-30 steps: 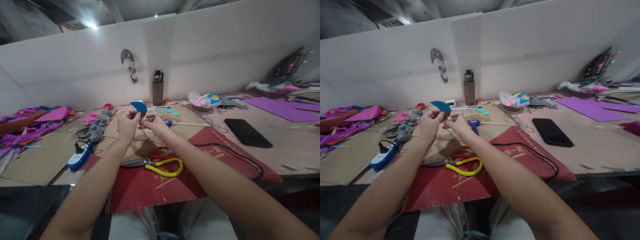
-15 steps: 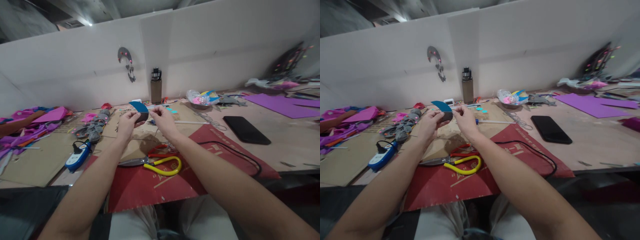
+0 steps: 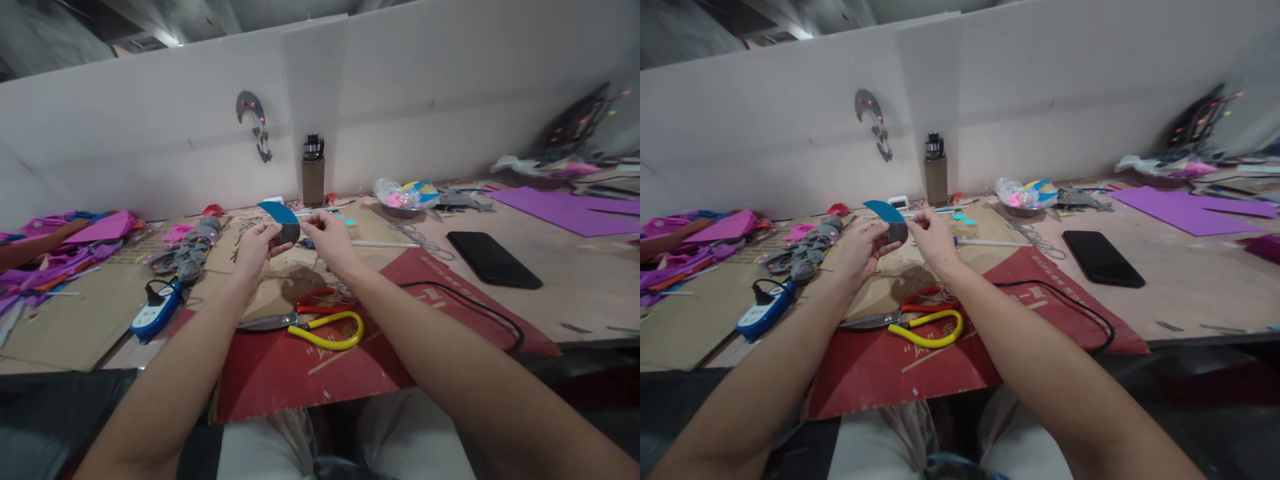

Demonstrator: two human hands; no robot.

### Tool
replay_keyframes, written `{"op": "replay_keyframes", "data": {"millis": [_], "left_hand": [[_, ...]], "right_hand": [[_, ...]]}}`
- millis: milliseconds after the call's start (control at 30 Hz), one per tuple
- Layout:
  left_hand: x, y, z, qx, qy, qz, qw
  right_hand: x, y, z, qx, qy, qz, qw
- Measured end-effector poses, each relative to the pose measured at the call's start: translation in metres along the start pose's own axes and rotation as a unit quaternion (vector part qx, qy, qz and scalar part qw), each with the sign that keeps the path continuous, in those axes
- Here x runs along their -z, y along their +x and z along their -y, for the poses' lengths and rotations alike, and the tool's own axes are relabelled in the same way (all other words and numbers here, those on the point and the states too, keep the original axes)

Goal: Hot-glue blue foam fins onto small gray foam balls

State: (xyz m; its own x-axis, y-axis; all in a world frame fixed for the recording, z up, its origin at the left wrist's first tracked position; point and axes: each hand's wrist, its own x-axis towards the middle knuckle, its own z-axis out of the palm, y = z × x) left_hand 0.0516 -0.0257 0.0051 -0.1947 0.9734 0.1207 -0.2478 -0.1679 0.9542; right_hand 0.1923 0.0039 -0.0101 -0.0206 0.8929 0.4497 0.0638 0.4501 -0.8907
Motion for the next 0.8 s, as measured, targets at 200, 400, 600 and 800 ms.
{"op": "replay_keyframes", "data": {"millis": [200,400,600,800], "left_hand": [[0.000,0.000,0.001,0.005,-0.011,0.005,1.000],[0.000,0.000,0.001,0.001,-0.025,0.014,1.000],[-0.001,-0.001,-0.002,0.018,-0.041,0.015,0.999],[0.001,0.000,-0.004,0.046,-0.062,0.040,0.996]], "right_hand": [[-0.001,0.003,-0.004,-0.027,0.049,0.003,0.998],[-0.001,0.001,-0.001,-0.064,0.109,0.023,0.992],[0.003,-0.003,0.010,-0.150,0.190,0.057,0.969],[0.008,-0.002,0.012,-0.192,0.264,0.090,0.941]]}}
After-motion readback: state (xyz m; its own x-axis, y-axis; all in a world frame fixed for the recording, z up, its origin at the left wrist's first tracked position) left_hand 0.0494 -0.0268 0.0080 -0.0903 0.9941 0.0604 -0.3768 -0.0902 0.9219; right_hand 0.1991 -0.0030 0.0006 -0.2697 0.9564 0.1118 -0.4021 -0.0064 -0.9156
